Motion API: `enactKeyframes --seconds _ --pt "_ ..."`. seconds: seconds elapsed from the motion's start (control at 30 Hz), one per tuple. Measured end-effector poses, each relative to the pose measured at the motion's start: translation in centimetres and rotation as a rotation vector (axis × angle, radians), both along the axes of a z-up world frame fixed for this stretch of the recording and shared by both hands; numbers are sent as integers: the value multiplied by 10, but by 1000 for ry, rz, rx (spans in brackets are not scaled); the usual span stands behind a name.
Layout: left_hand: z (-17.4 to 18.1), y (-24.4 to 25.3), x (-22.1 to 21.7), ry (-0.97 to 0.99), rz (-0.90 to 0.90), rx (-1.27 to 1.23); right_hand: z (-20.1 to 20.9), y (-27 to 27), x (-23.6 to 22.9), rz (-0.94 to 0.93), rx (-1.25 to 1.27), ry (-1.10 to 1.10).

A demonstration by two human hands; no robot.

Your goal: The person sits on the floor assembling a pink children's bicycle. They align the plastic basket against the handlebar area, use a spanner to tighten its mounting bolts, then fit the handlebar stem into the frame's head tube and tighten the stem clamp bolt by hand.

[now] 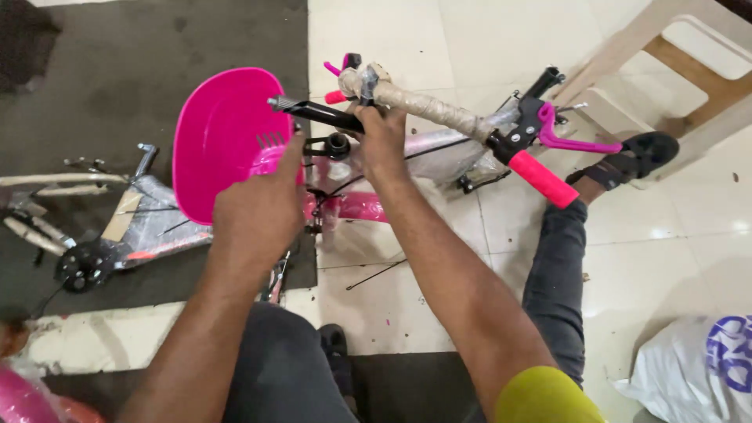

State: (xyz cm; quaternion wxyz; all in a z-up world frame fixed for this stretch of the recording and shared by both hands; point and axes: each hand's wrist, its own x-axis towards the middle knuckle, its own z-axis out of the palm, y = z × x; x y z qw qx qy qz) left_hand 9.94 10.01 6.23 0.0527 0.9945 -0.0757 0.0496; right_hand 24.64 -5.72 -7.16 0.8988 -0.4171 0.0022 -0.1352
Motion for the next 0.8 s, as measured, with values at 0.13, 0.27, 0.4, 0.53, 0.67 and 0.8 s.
enactKeyframes --seconds 0.13,0.27,0.4,0.53,0.67,0.8 --pt "-9 3 21 -61 -35 79 -2 -68 -6 -95 -156 -147" --pt "6 -11 14 62 63 97 17 -195 -6 -380 -336 -96" --pt "5 -11 6 -96 -18 67 -9 -352 44 -477 25 -149" --pt "5 -16 7 -2 60 125 -23 -388 61 -452 33 -18" --pt "1 -18 6 -77 23 103 -56 -379 77 -286 60 76" --pt "0 -15 0 -56 61 99 -67 -368 74 -163 134 47"
